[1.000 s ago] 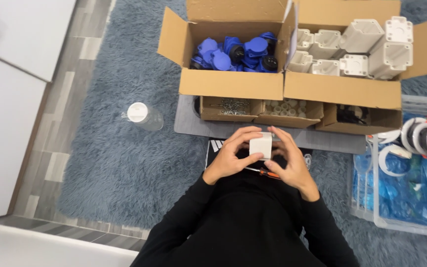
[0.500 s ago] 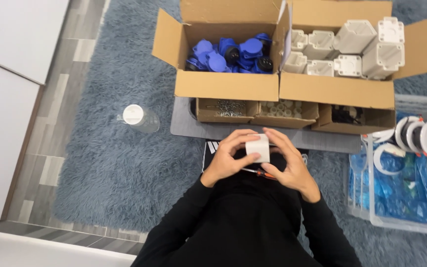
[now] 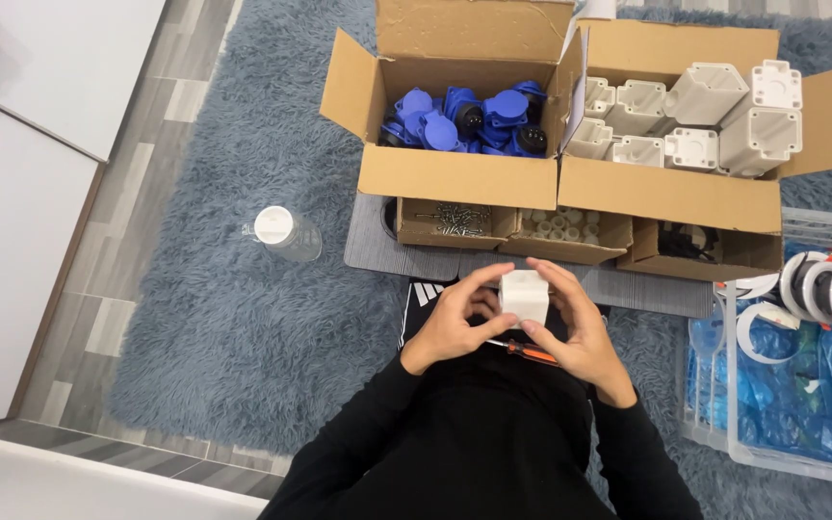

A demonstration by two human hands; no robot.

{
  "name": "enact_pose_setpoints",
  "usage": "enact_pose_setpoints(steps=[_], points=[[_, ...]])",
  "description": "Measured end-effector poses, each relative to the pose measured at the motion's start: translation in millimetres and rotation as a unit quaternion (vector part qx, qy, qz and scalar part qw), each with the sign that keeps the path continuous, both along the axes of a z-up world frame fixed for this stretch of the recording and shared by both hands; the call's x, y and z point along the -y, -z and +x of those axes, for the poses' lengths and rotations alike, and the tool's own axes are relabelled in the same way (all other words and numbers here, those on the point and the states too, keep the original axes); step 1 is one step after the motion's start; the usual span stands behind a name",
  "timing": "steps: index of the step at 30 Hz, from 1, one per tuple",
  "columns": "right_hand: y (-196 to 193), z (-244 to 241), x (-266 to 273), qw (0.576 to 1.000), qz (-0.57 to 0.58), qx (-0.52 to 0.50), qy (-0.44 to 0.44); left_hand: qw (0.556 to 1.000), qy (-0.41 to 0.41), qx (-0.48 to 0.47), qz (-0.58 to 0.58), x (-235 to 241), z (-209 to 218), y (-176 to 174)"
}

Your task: Assembling LED light fixtures by attaching LED panels to housings using a screwdriver and connecting components.

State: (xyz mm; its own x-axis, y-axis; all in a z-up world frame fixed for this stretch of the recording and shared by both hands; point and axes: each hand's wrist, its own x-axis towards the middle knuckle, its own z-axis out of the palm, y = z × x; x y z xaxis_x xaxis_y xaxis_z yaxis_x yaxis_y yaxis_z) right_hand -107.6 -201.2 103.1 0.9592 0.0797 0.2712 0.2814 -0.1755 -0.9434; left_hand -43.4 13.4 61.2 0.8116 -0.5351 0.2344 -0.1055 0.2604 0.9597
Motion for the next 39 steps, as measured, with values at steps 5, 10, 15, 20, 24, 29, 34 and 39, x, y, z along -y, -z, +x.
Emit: enact_pose_setpoints(steps=[5,10,15,20,24,29,34,39], points=[[2.3,0.9,1.5,1.000,0.009,-0.016,-0.021,0.990,-0.030,0.136,-0.012,-0.1,3.3,-24.6],[-3.6,1.0,1.4,1.000,0.000,-0.013,-0.001,0.994,-0.014,0.113,-0.005,-2.5,4.9,-18.3],[-9.7,-1.5,-1.7,0.999,-0.039,0.016,-0.005,0.999,0.013,0.014,0.027,-4.0,5.7,-4.4],[-19.5,-0.9,-0.2,0.995,-0.093,0.036,0.007,0.997,0.015,0.081,-0.010,-4.8,6.1,-15.2],[-11.5,0.2,12.0,0.990,-0.124,0.054,0.032,0.996,0.015,0.089,-0.027,-3.3,8.1,-8.6],[-33.1,17.7,43.2,0.989,-0.077,0.101,0.078,0.958,-0.076,0.238,0.143,-3.2,18.3,-12.0],[-64.3,53.0,100.8,0.972,-0.107,0.178,0.113,0.920,-0.104,0.311,0.217,3.7,24.5,0.7],[-105.8,89.8,140.0,0.884,-0.309,0.238,0.258,0.919,-0.097,0.273,0.269,16.2,20.9,0.1]])
